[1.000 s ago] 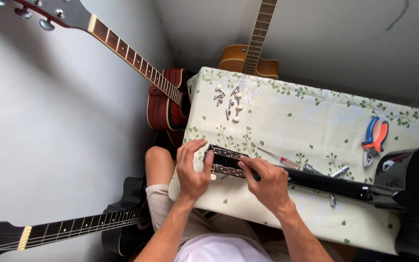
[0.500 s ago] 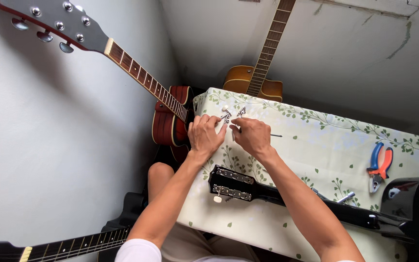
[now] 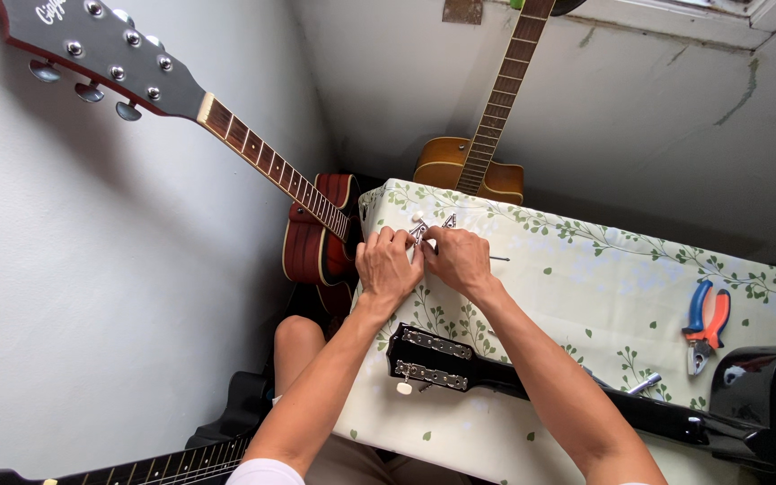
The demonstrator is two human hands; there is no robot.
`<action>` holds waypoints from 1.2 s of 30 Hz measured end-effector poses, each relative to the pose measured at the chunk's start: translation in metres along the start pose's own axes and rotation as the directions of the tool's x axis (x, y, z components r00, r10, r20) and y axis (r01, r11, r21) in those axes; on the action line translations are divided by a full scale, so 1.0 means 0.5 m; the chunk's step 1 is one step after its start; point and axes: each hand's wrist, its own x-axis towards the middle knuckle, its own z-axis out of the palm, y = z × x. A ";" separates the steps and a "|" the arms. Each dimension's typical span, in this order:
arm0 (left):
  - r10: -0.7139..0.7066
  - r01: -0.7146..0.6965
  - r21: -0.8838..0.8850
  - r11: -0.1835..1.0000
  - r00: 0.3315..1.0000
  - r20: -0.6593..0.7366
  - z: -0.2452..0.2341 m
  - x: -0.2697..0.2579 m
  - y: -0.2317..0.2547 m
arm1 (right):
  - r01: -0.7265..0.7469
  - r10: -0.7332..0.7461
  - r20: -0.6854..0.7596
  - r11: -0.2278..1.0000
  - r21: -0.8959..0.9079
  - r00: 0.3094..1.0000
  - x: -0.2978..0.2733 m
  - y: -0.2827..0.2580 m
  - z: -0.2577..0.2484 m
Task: The person installs tuning pegs into the headstock of a black guitar using a screwdriver. They place each peg into its slot, align it, and tighten the screws to secure it.
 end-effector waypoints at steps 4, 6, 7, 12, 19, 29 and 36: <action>0.003 -0.003 -0.022 1.000 1.000 -0.002 0.010 0.002 0.000 | -0.016 0.016 -0.034 1.000 0.003 0.999 -0.034 0.019 -0.003; 0.030 -0.030 0.011 1.000 0.999 -0.024 0.033 0.000 -0.008 | 0.007 -0.007 -0.090 1.000 0.000 0.996 -0.077 0.025 -0.021; 0.030 -0.030 0.009 1.000 0.999 -0.019 0.034 -0.006 -0.011 | 0.003 -0.003 -0.087 1.000 0.001 0.996 -0.112 0.025 -0.028; 0.101 -0.099 0.043 0.994 0.994 -0.051 0.046 0.000 -0.015 | -0.021 0.031 -0.183 0.998 0.056 0.983 -0.259 0.061 -0.053; 0.208 -0.207 -0.015 0.978 0.976 0.062 0.039 -0.040 -0.051 | -0.183 0.186 -0.062 0.982 0.051 0.981 -0.370 0.140 -0.060; 0.258 -0.275 0.018 0.961 0.922 0.289 -0.110 -0.077 -0.002 | -0.146 0.143 0.031 0.969 0.197 0.989 -0.394 0.129 -0.116; 0.247 -0.253 -0.036 0.967 0.892 0.377 -0.145 -0.062 0.021 | -0.122 0.123 0.009 0.963 0.240 0.992 -0.402 0.133 -0.120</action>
